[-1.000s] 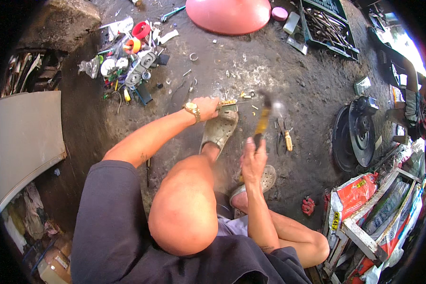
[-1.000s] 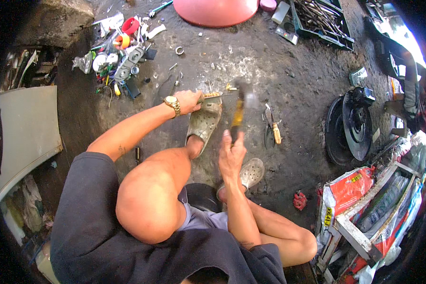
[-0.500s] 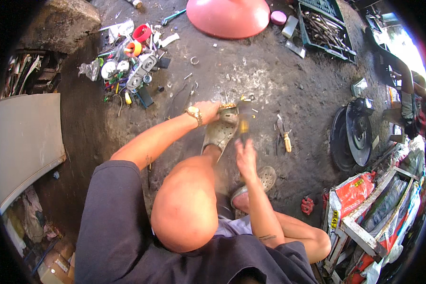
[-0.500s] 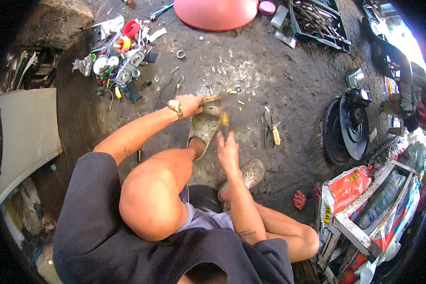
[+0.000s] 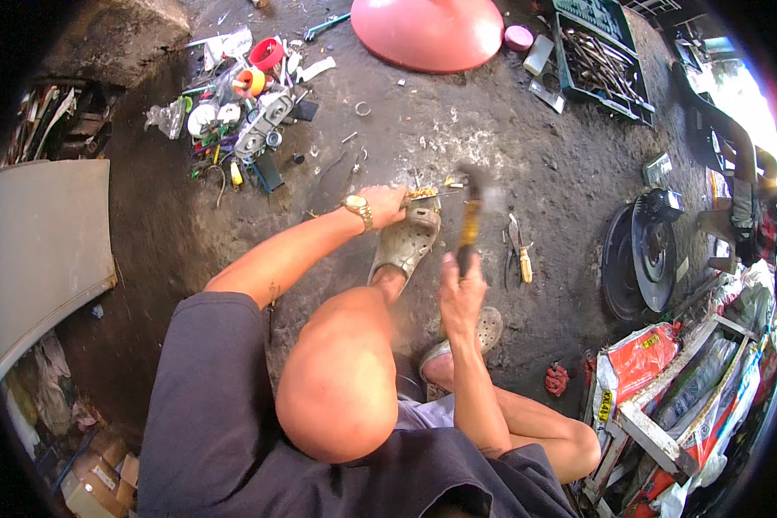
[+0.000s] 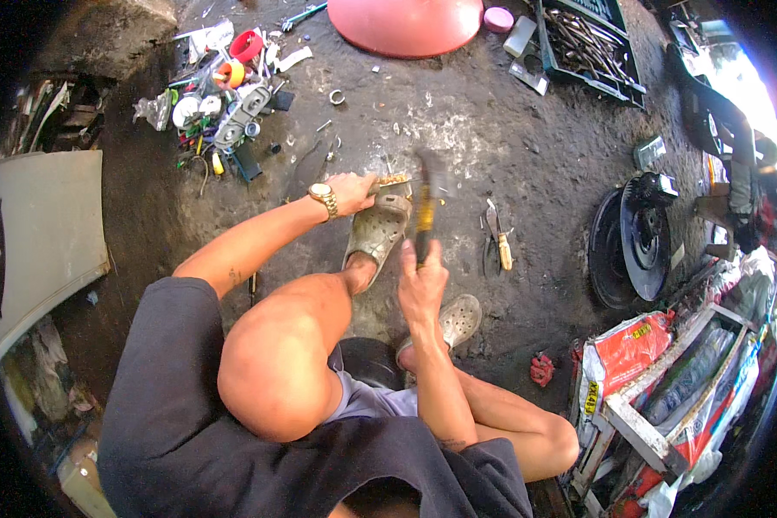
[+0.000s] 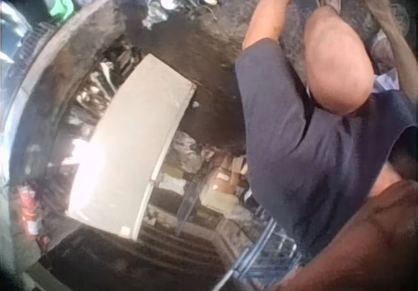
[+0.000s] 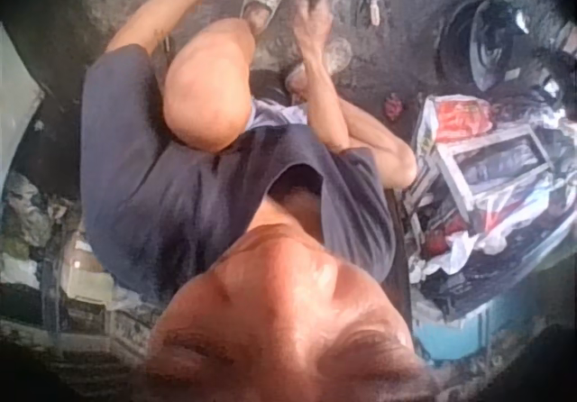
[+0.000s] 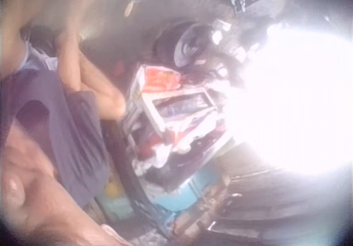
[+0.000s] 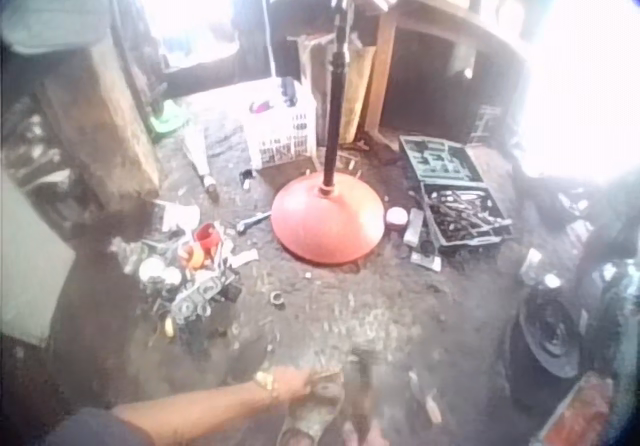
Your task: The person sits on the floor and repeatedly hammers a small metal part held against their foot. They pause to inspect the part and adjust its position before continuing to hammer.
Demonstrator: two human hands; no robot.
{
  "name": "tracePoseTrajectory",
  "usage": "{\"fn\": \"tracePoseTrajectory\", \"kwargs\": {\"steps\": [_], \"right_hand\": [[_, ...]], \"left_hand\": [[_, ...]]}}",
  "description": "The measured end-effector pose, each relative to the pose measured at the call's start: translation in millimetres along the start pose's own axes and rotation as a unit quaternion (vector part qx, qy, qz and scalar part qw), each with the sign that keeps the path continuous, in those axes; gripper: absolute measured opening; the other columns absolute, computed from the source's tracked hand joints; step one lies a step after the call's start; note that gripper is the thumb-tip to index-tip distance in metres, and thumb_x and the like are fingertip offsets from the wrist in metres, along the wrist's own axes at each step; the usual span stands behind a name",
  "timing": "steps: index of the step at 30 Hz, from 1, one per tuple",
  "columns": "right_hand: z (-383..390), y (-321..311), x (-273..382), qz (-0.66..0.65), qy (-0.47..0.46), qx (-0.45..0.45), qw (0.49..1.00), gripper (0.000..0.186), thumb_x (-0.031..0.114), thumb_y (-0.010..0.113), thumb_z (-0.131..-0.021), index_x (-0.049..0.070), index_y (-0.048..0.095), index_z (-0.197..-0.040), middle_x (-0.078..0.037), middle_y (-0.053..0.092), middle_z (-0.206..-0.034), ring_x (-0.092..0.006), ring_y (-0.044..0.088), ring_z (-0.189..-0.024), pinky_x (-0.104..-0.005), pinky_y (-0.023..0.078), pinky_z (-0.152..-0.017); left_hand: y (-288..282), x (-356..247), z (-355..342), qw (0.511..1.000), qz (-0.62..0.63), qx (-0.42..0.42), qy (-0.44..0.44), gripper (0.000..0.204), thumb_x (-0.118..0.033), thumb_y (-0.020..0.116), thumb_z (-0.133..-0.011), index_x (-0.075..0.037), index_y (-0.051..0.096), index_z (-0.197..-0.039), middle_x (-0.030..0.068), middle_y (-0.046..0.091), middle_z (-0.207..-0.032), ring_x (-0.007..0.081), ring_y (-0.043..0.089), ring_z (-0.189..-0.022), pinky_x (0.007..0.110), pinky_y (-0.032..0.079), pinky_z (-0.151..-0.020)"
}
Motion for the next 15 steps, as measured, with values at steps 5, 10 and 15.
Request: {"fn": "tracePoseTrajectory", "kwargs": {"steps": [5,10,15], "right_hand": [[-23.7,11.4,-72.8,0.220,0.012,0.034,0.975,0.035,0.029,0.062,-0.098,-0.003,0.057,-0.111,-0.024,0.067,-0.078,-0.0375,0.068,-0.072,-0.0469,0.051,-0.068],[-12.2,-8.1,-54.2,0.017,0.087,0.014,0.996,0.030,0.027,0.062,-0.097,-0.001,0.059,-0.108,-0.022,0.066,-0.079,-0.0305,0.065,-0.073,-0.0442,0.050,-0.071],[-13.6,-38.9,-94.1,0.070,0.122,0.000,0.990,0.031,0.029,0.064,-0.096,-0.001,0.059,-0.102,-0.017,0.062,-0.073,-0.0251,0.059,-0.068,-0.0416,0.049,-0.067]], "left_hand": [[4.7,-5.7,-11.5,1.000,0.000,0.005,0.016,0.043,-0.036,0.064,-0.090,-0.008,0.054,-0.121,0.0256,0.071,-0.095,0.0462,0.069,-0.092,0.058,0.054,-0.080],[0.6,-1.0,-11.5,1.000,0.010,0.004,0.016,0.043,-0.034,0.064,-0.090,-0.007,0.055,-0.123,0.0248,0.071,-0.094,0.0445,0.070,-0.093,0.054,0.055,-0.080],[-23.4,-34.0,-13.2,0.998,-0.046,0.032,-0.019,0.029,-0.027,0.063,-0.089,-0.005,0.065,-0.108,0.0228,0.072,-0.093,0.0409,0.072,-0.092,0.051,0.057,-0.080]]}}
Point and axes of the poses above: each hand's wrist, its own z-axis away from the middle knuckle, its own y-axis out of the palm, x = y × z, the point moved 1 cm from there along -z, towards the middle knuckle
